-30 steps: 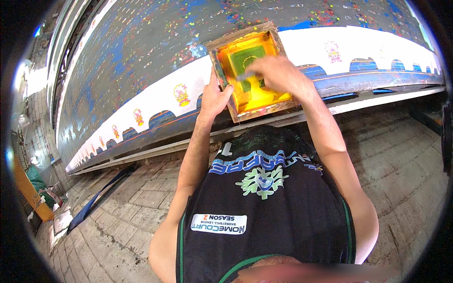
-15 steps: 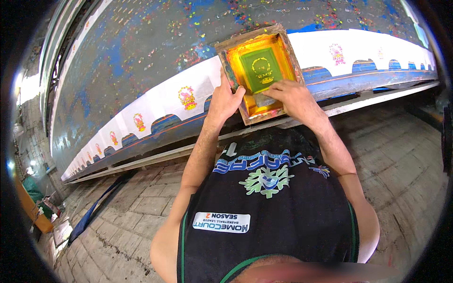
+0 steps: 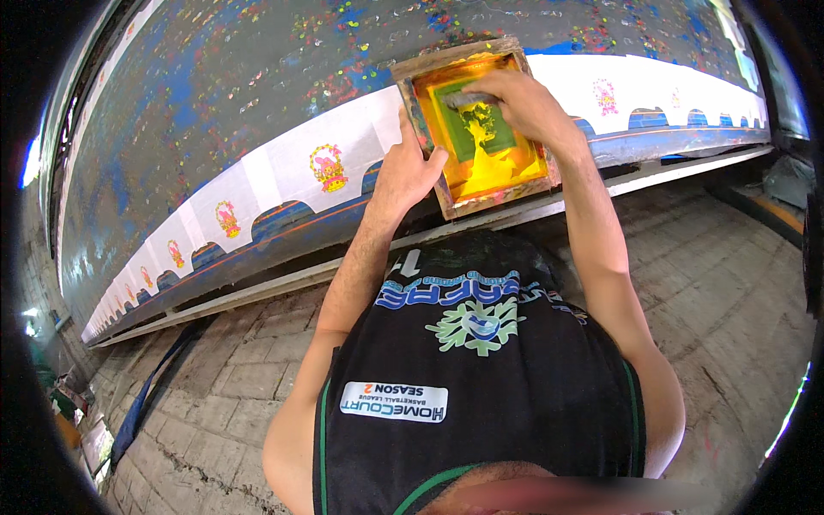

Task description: The person uses a squeegee to spread green ink across a screen-printing frame held over a white t-shirt. The person repeatedly wipes the squeegee and repositions the frame while continuing to apply ink to the same area.

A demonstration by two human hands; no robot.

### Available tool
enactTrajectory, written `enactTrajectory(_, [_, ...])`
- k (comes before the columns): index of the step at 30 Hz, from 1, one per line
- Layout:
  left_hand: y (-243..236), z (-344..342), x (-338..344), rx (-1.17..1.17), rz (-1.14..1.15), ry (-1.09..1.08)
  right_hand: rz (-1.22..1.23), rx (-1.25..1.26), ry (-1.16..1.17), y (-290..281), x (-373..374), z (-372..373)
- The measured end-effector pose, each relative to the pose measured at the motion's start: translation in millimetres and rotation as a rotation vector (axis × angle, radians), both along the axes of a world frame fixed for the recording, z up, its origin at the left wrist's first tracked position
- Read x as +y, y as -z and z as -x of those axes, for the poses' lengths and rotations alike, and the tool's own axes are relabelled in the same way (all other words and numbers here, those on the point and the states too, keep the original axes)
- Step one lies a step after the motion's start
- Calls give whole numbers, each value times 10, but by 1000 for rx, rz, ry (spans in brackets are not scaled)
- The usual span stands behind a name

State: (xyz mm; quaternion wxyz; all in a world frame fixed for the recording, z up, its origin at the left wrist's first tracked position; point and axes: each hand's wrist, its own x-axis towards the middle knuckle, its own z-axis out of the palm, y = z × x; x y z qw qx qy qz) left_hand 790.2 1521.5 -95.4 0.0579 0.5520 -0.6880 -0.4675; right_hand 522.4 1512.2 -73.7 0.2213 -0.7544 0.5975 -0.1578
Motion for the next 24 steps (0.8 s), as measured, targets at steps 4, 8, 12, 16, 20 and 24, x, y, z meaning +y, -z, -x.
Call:
enactTrajectory(4, [-19,38,33,45,-57,-4,-56,-11,-9,-226,718,11])
enactTrajectory(8, [-57,-4,38,-9,-83,-4,-126,-31,76,-312,1221,-141])
enactTrajectory(12, [-85,-64,5,-15,-62,-15,17,-76,69,-290,1312,-242])
enactTrajectory(16, [-205,-212,4,-47,-49,-27,58,-90,38,-304,1247,-349])
enactTrajectory(20, [-364,-368,44,3,10,-91,117,-95,29,-338,1220,-460])
enactTrajectory(24, [-407,-184,35,82,106,-93,118,-91,50,-379,1242,-303])
